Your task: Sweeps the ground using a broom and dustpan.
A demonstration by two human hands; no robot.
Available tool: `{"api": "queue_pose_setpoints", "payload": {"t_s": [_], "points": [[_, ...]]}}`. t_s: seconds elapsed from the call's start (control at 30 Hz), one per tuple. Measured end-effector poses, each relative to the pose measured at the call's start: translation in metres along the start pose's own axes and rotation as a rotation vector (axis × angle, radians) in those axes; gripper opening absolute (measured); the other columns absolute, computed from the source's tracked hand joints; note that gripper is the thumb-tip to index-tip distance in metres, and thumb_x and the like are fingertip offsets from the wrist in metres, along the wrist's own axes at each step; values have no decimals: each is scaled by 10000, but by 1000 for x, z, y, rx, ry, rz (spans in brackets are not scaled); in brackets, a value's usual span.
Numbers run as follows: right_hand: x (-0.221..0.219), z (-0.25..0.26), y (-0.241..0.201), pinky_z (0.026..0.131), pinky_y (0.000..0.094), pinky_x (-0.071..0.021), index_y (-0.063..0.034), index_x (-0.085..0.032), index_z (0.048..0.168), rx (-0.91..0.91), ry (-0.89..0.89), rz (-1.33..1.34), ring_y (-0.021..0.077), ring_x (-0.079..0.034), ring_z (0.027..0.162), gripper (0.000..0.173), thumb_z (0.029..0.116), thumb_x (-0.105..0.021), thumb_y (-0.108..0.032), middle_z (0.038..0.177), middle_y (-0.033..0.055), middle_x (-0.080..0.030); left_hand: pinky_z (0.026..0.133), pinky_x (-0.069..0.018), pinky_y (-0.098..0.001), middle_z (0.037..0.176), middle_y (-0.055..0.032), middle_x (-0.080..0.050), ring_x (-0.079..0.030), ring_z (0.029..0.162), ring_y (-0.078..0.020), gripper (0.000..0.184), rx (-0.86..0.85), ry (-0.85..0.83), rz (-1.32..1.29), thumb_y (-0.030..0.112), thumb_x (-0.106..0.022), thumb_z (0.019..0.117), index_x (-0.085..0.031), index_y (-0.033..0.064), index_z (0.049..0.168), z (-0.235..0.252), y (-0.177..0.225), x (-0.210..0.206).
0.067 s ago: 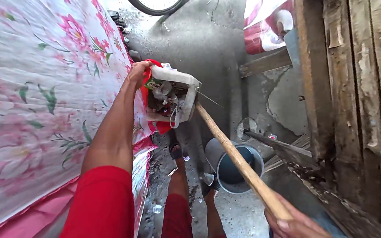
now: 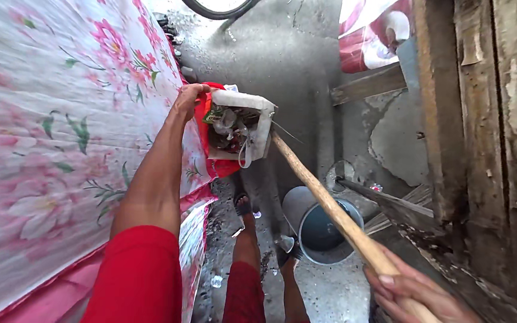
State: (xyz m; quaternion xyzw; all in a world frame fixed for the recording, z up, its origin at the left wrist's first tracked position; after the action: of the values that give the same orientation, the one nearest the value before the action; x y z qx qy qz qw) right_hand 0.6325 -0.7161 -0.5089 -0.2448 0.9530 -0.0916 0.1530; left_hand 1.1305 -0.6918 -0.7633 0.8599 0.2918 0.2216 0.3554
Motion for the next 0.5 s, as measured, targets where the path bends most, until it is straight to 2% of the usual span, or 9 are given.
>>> {"api": "queue_pose_setpoints", "payload": {"t_s": [0.07, 0.13, 0.27, 0.33, 0.43, 0.5], "points": [[3, 6, -9, 397, 134, -401, -196, -252, 1475, 17, 13, -3, -6, -467, 473, 580, 938, -418, -52, 802, -65, -562, 934, -451, -350, 1206, -121, -657, -589, 1057, -153, 324, 16, 14, 44, 194, -521, 1042, -632, -14, 1264, -1, 3, 16], [4, 2, -10, 403, 140, -423, -201, -224, 1488, 32, 10, -16, 2, -485, 482, 593, 951, -428, -56, 813, -66, -559, 928, -451, -343, 1172, -100, -663, -588, 1032, -133, 315, 8, -20, 74, 190, -506, 1050, -630, -7, 1263, -3, 7, 23], [-5, -1, -17, 404, 149, -421, -185, -171, 1533, 50, 59, -61, 13, -480, 482, 660, 940, -420, -39, 811, -58, -542, 870, -470, -273, 1090, -62, -642, -582, 914, -78, 300, -29, -90, -37, 134, -438, 1059, -608, -10, 1260, 3, 8, 4], [-11, 3, -20, 398, 152, -416, -186, -181, 1538, 43, 65, -55, 16, -473, 471, 679, 926, -436, -35, 791, -51, -536, 841, -494, -257, 1115, -62, -650, -611, 896, -80, 339, -28, -90, -126, 143, -401, 1071, -580, 7, 1325, 10, 8, -6], [-24, 7, -26, 387, 159, -416, -189, -211, 1527, 30, 61, -49, 19, -462, 453, 668, 920, -447, -41, 765, -44, -527, 926, -476, -349, 1311, -119, -605, -598, 1079, -170, 424, 0, -37, -140, 178, -419, 1054, -509, 60, 1452, 12, 15, -7], [-32, 7, -35, 380, 157, -415, -190, -219, 1524, 14, 59, -52, 18, -458, 446, 642, 932, -424, -47, 769, -37, -525, 1072, -418, -430, 1480, -182, -503, -511, 1315, -253, 478, -76, 39, -62, 157, -450, 1041, -445, 22, 1499, 3, 19, -1]]}}
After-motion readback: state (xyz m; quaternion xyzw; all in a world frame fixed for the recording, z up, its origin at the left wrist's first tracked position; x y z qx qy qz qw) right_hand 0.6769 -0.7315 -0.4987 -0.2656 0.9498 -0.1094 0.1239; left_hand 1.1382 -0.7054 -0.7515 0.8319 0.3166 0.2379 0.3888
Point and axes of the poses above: each hand's wrist, its own z-axis towards the middle knuckle, its own x-axis out of the back of the hand, y = z × x, the point moved 6 cm from there along z, towards the middle knuckle
